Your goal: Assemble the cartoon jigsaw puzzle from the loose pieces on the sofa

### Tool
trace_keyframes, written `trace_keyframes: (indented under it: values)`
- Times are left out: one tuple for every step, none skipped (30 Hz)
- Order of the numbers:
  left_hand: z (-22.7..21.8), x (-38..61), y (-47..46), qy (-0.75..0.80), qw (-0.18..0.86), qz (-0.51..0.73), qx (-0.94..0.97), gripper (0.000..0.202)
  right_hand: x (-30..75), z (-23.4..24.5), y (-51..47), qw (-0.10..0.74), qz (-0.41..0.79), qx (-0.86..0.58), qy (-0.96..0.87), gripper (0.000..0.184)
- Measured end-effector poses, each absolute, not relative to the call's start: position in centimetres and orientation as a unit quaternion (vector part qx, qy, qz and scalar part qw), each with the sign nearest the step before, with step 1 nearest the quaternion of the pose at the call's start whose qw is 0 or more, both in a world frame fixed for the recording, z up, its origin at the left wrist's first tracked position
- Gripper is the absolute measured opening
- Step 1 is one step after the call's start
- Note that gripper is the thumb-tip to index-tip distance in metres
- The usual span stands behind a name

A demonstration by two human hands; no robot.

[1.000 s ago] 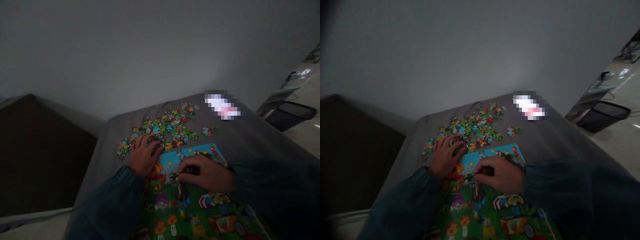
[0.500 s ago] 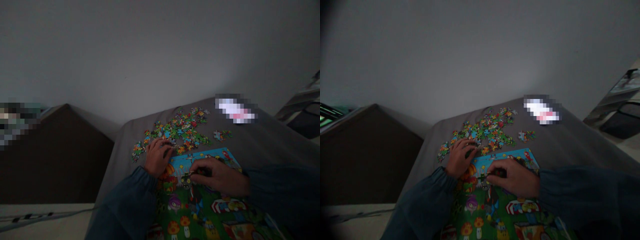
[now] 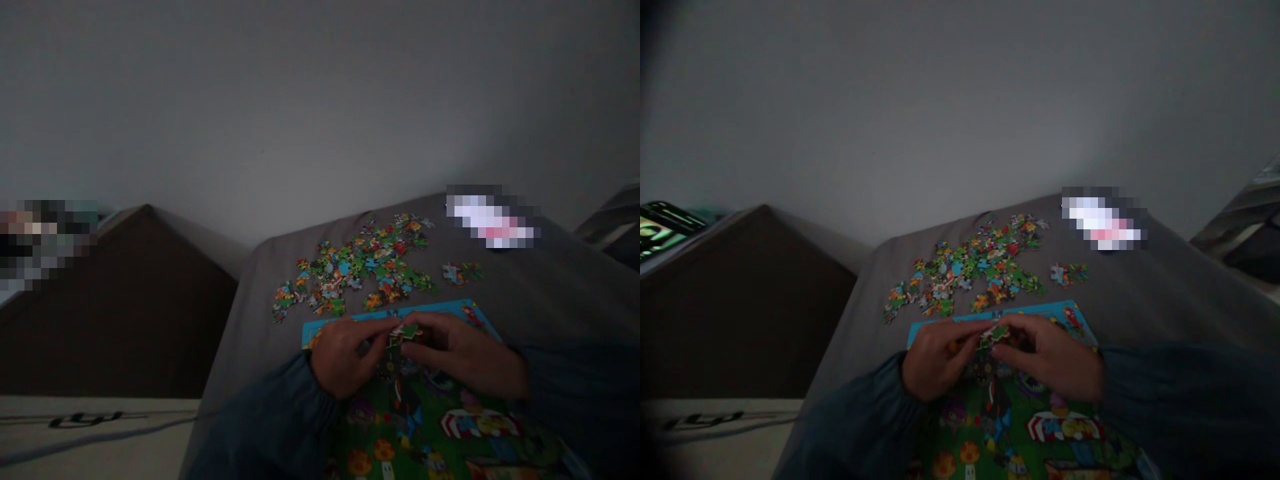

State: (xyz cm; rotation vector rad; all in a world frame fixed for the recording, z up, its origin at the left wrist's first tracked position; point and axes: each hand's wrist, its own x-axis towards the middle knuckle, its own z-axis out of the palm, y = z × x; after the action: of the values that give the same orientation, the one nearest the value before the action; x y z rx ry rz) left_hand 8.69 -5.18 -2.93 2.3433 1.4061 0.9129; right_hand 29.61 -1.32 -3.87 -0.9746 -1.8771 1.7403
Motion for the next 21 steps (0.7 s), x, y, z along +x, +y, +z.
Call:
trace_keyframes:
  values:
    - [-2.9,8.7,-5.3,0.474,0.144,0.32,0.808,0.028,29.6,-3.8,-1.3,0.199,0.624,-0.35,-0.669,0.027]
    - [-2.9,8.7,-5.3,0.464,0.158,0.322,0.81,0.029,29.5,-3.8,-1.2,0.198,0.622,-0.353,-0.67,0.027]
    - [-2.8,8.6,-5.3,0.459,0.169,0.323,0.81,0.031,29.5,-3.7,-1.2,0.196,0.618,-0.354,-0.674,0.026]
    - [-2.8,8.5,-5.4,0.458,0.178,0.322,0.81,0.032,29.5,-3.7,-1.2,0.196,0.613,-0.355,-0.678,0.025]
    - [-2.7,8.5,-5.4,0.459,0.186,0.32,0.807,0.033,29.5,-3.6,-1.1,0.197,0.61,-0.355,-0.681,0.025]
    - [-2.7,8.4,-5.5,0.461,0.196,0.318,0.805,0.035,29.5,-3.6,-1.1,0.197,0.608,-0.354,-0.683,0.025]
    - [-2.6,8.4,-5.6,0.46,0.21,0.314,0.804,0.037,29.5,-3.6,-1.1,0.198,0.609,-0.352,-0.683,0.025]
    - [-2.6,8.4,-5.8,0.457,0.224,0.313,0.802,0.038,29.5,-3.7,-1.1,0.198,0.611,-0.35,-0.682,0.026]
    - [-2.6,8.4,-5.9,0.453,0.238,0.319,0.798,0.039,29.6,-3.7,-1.1,0.199,0.614,-0.349,-0.679,0.026]
    - [-2.5,8.4,-6.1,0.45,0.249,0.327,0.793,0.04,29.6,-3.8,-1.1,0.2,0.616,-0.349,-0.677,0.026]
    - [-2.6,8.4,-6.1,0.448,0.26,0.333,0.788,0.04,29.7,-3.8,-1.1,0.202,0.616,-0.352,-0.675,0.026]
    - [-2.6,8.5,-6.2,0.451,0.269,0.335,0.782,0.04,29.7,-3.9,-1.1,0.204,0.615,-0.353,-0.674,0.026]
    - [-2.6,8.6,-6.2,0.458,0.278,0.331,0.777,0.04,29.7,-3.9,-1.1,0.206,0.614,-0.355,-0.674,0.027]
    - [-2.6,8.7,-6.2,0.467,0.289,0.322,0.772,0.039,29.7,-4.0,-1.1,0.208,0.611,-0.357,-0.675,0.027]
    - [-2.5,8.8,-6.1,0.477,0.3,0.308,0.766,0.038,29.7,-4.0,-1.1,0.208,0.608,-0.359,-0.677,0.028]
    - [-2.5,8.9,-6.0,0.487,0.309,0.297,0.761,0.036,29.6,-4.0,-1.2,0.207,0.606,-0.36,-0.678,0.028]
    - [-2.4,9.1,-6.0,0.498,0.312,0.29,0.756,0.033,29.6,-4.0,-1.2,0.206,0.604,-0.361,-0.679,0.029]
    - [-2.4,9.2,-5.9,0.507,0.312,0.287,0.75,0.032,29.6,-3.9,-1.2,0.206,0.602,-0.362,-0.681,0.029]
    - [-2.4,9.3,-5.9,0.514,0.315,0.286,0.745,0.033,29.5,-3.8,-1.2,0.206,0.598,-0.365,-0.684,0.029]
    - [-2.4,9.4,-5.8,0.517,0.322,0.29,0.738,0.034,29.5,-3.7,-1.3,0.207,0.592,-0.368,-0.686,0.028]
    - [-2.4,9.4,-5.8,0.516,0.33,0.3,0.731,0.034,29.4,-3.7,-1.3,0.208,0.586,-0.372,-0.69,0.028]
